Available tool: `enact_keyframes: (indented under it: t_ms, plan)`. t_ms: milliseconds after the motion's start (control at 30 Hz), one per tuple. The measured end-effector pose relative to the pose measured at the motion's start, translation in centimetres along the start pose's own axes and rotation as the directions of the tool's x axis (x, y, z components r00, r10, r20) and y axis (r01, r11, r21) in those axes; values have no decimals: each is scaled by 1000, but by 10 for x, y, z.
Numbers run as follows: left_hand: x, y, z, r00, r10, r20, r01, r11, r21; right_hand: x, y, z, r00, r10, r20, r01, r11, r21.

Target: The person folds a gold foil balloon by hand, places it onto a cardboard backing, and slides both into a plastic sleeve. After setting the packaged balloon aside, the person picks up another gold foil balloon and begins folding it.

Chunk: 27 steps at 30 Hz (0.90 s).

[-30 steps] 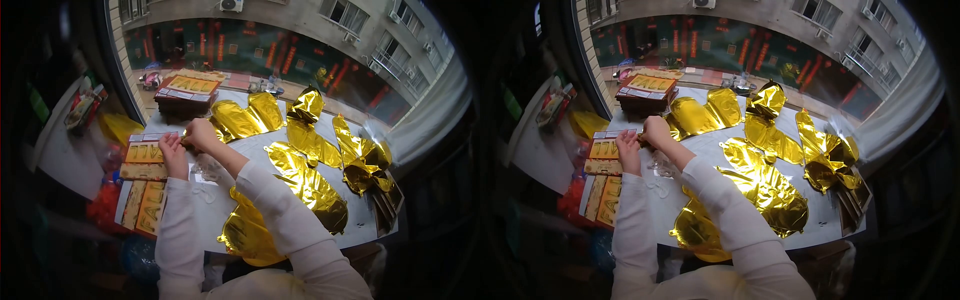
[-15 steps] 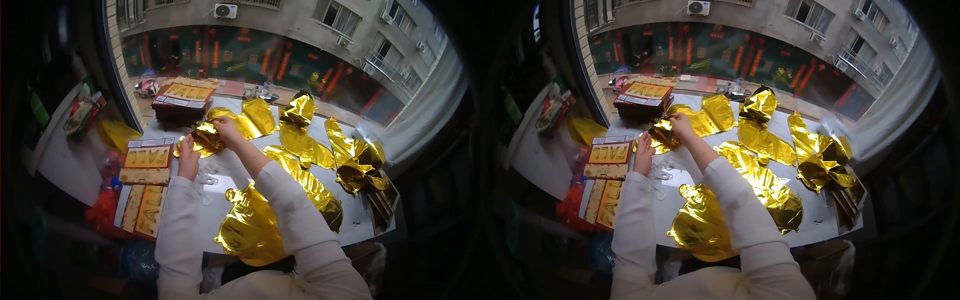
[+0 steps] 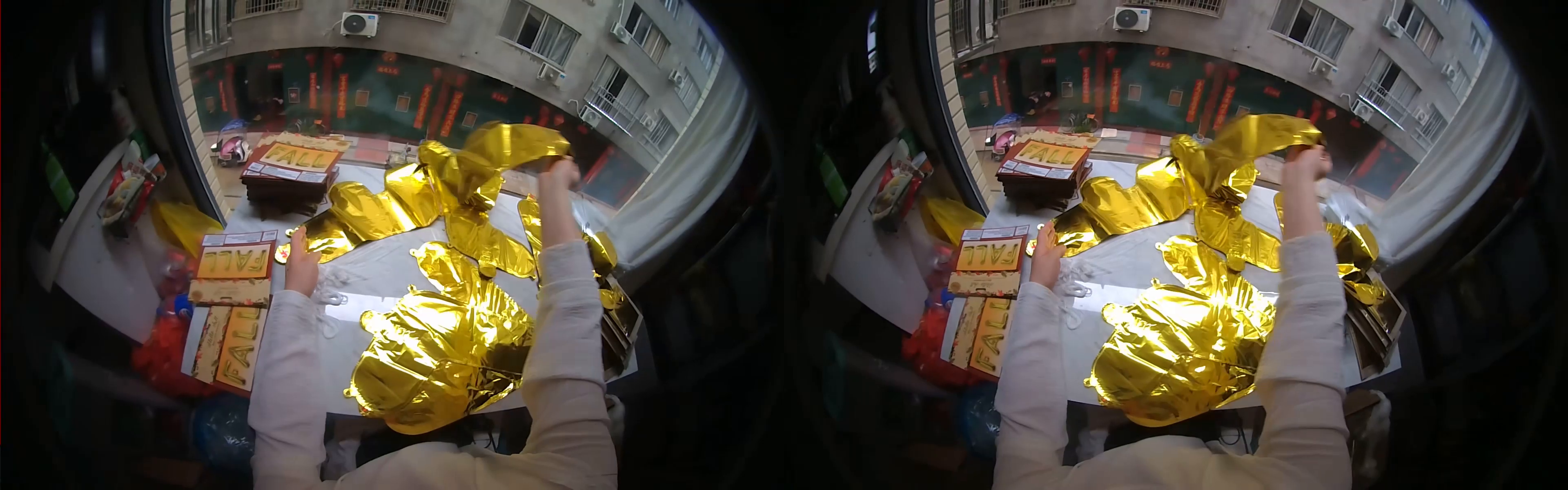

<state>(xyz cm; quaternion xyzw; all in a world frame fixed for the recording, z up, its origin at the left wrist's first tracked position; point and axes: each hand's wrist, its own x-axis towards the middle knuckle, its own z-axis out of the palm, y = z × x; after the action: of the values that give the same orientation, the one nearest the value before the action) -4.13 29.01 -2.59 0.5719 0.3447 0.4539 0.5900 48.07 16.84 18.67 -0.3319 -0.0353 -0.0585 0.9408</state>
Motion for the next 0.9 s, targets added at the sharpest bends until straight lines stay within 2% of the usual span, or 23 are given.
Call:
enact_keyframes:
  t_ms: [33, 67, 100, 133, 167, 200, 267, 300, 367, 400, 467, 500, 533, 600, 633, 667, 700, 800, 900]
  plan:
    - [4, -7, -2, 1000, 7, -8, -7, 999, 35, 8, -34, 1, 999, 3, -52, 0, 999, 49]
    - [6, -11, -3, 1000, 13, -13, -12, 998, 69, 38, -52, -4, 1000, 3, 4, -4, 991, 137]
    - [6, -10, -2, 1000, 10, -8, -9, 998, 64, 50, -74, -9, 999, -27, 35, 24, 995, 100]
    - [5, -8, 0, 1000, 21, -19, -20, 999, 29, 88, -81, -19, 981, -105, 163, 79, 984, 158]
    - [4, -7, 1, 999, 31, -31, -31, 999, -7, 133, -94, -28, 951, -1, 310, -29, 996, 90]
    - [5, -8, -1, 999, 30, -26, -30, 999, -10, 94, -127, -20, 921, -14, 388, 5, 1000, 23]
    - [8, -9, -5, 997, 74, -9, -71, 982, 175, 35, -185, -7, 836, 28, 548, -19, 1000, -22]
    - [3, 2, -3, 999, 33, 11, -34, 988, 153, 33, -201, -5, 839, 24, 543, -14, 1000, -23]
    - [5, 2, -2, 996, 82, 39, -85, 993, 83, 33, -227, -10, 661, 105, 743, -73, 995, -75]
    - [4, 2, 0, 990, 134, 55, -134, 991, 11, 27, -239, -13, 668, 106, 737, -71, 994, -78]
    - [-2, 19, 6, 981, 182, 68, -184, 982, 36, -5, -257, -11, 423, 301, 855, 191, 893, -408]
    - [-2, 22, 8, 961, 250, 120, -257, 965, 49, -34, -269, -10, 342, 306, 888, 366, 827, -426]
    - [-4, 26, 11, 935, 311, 173, -324, 944, 58, -55, -272, -7, 287, 406, 867, 195, 862, -468]
    - [-22, 62, 32, 930, 296, 220, -307, 952, 17, -99, -277, 0, 165, 591, 790, -147, 806, -573]
    - [-32, 81, 42, 897, 320, 304, -360, 929, 83, -130, -281, 0, 127, 632, 765, -209, 771, -602]
    - [-43, 98, 53, 859, 336, 386, -416, 898, 144, -164, -288, -5, 117, 636, 763, -199, 767, -610]
    - [-55, 115, 67, 860, 330, 389, -411, 900, 145, -192, -293, -8, 108, 643, 758, -187, 762, -620]
    - [-84, 145, 102, 623, 450, 640, -603, 797, 28, -239, -305, -11, 67, 651, 756, -183, 753, -633]
    - [-104, 146, 113, 409, 280, 868, -451, 890, -74, -241, -317, -12, 56, 596, 801, -182, 795, -579]
